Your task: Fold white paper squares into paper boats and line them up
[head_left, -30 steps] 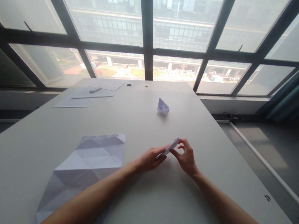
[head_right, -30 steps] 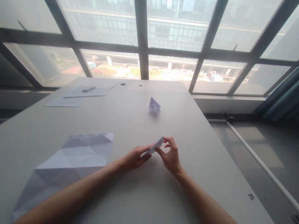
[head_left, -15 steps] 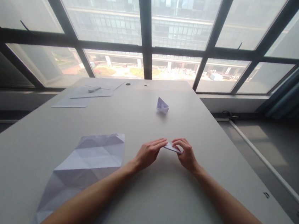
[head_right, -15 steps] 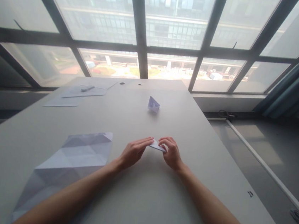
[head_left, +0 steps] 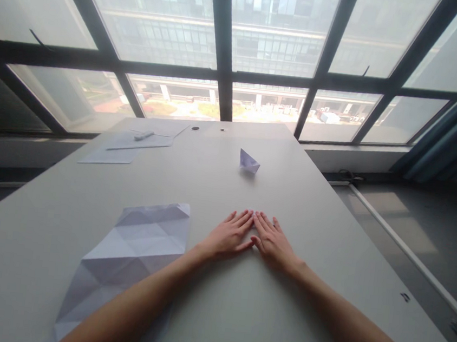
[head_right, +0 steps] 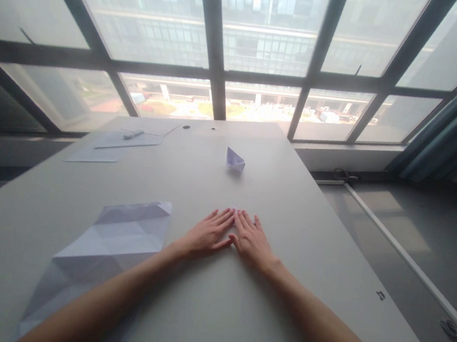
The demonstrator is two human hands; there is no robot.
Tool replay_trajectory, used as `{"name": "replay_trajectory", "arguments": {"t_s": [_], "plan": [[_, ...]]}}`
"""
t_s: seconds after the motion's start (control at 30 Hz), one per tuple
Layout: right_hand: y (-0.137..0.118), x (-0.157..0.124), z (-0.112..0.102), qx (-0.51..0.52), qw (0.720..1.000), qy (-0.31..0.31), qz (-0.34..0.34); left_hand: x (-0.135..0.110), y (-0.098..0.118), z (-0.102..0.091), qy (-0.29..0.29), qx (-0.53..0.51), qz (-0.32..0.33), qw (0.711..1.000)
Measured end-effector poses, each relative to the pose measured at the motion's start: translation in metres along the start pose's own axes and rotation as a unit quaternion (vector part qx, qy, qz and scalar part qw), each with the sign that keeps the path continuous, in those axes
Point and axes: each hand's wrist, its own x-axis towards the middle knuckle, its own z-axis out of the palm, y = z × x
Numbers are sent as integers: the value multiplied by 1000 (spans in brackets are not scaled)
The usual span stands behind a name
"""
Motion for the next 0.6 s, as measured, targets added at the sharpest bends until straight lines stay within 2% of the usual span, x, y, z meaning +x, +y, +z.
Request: {"name": "replay_trajectory", "arguments": {"t_s": [0.07, 0.17, 0.33, 0.47, 0.53, 0.6], "plan": [[-1, 1, 2, -23, 999, -25, 5, 0, 0, 3, -9, 14, -2, 1000], [1, -1, 3, -51, 998, -30, 27, -1, -1, 8, -12, 29, -14, 999], [1, -7, 9, -79, 992, -2, 100, -1, -2, 12, 8, 33, -29, 999], [0, -10, 13, -81, 983, 22, 162, -1, -1, 10, -5, 41, -29, 999], [0, -9, 12, -71, 983, 34, 167, -1, 0, 9, -5, 43, -31, 999], [-1, -8, 9, -58, 988, 49, 136, -1, 0, 9, -2, 43, -31, 999]]}}
